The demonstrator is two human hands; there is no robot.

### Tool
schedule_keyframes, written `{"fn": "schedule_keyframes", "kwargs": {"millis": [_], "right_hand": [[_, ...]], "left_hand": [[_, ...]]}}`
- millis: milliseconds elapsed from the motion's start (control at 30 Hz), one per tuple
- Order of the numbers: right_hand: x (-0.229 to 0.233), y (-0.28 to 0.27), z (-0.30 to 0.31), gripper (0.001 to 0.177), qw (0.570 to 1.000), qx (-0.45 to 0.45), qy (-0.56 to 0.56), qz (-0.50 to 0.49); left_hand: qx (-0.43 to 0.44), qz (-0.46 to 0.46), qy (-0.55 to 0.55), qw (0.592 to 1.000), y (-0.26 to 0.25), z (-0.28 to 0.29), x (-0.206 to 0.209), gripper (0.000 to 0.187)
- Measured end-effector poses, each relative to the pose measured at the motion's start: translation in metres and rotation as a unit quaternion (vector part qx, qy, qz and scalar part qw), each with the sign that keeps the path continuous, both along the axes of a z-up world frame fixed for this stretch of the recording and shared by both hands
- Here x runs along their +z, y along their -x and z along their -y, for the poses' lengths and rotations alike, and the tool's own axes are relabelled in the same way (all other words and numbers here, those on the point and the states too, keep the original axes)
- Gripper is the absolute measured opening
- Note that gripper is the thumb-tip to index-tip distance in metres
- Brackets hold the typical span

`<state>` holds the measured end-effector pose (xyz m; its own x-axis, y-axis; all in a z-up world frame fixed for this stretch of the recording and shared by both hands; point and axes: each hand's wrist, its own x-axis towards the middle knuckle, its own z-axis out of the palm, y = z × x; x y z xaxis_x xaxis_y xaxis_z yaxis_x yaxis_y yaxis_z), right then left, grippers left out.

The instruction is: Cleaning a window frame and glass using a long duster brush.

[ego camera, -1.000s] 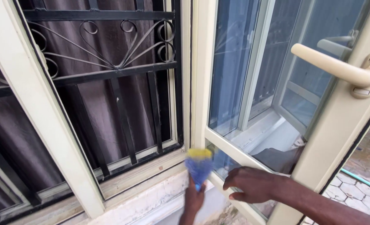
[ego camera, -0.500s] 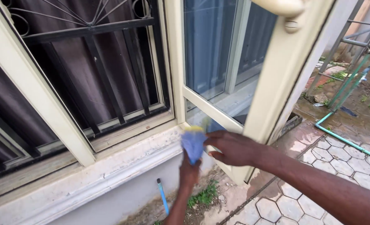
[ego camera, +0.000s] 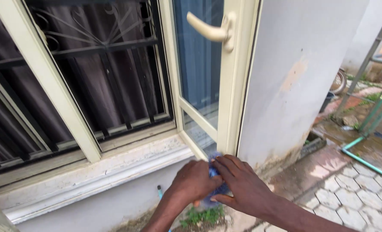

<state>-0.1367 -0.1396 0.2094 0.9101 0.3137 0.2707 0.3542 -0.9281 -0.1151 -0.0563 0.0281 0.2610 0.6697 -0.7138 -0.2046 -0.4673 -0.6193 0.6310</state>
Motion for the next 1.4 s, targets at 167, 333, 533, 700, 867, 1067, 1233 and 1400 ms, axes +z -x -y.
{"fn": "schedule_keyframes", "kwargs": {"millis": [167,333,533,700,867,1067,1233,1400], "right_hand": [[0.065,0.005,0.013,0.088,0.951,-0.093,-0.262,0.139],[0.14,0.007,0.021,0.07,0.902,-0.114,-0.402,0.105],[0.204,-0.019,0.053,0.073,0.878,-0.04,-0.445,0.171],[0.244,-0.053,0.089,0.046,0.81,-0.051,-0.579,0.081],[0.251,-0.094,0.151,0.045,0.656,0.005,-0.751,0.074],[0.284,-0.183,0.215,0.045,0.716,0.086,-0.692,-0.021],[0.311,-0.287,0.236,0.041,0.726,0.151,-0.66,-0.117],[0.341,-0.289,0.213,0.05,0.695,0.113,-0.708,-0.045]], "left_hand": [[0.068,0.267,0.148,0.95,0.026,0.039,0.074,0.029],[0.05,0.391,0.145,0.908,0.031,0.069,0.132,0.031],[0.049,0.409,0.17,0.895,0.042,0.076,0.229,0.039],[0.01,0.42,0.215,0.881,0.028,0.086,0.294,0.053],[-0.018,0.499,0.304,0.811,-0.021,0.117,0.32,0.067],[0.091,0.658,0.041,0.746,-0.017,0.157,0.36,0.052],[0.179,0.68,-0.08,0.707,-0.043,0.184,0.396,0.04],[0.254,0.69,-0.144,0.662,-0.065,0.198,0.411,0.036]]}}
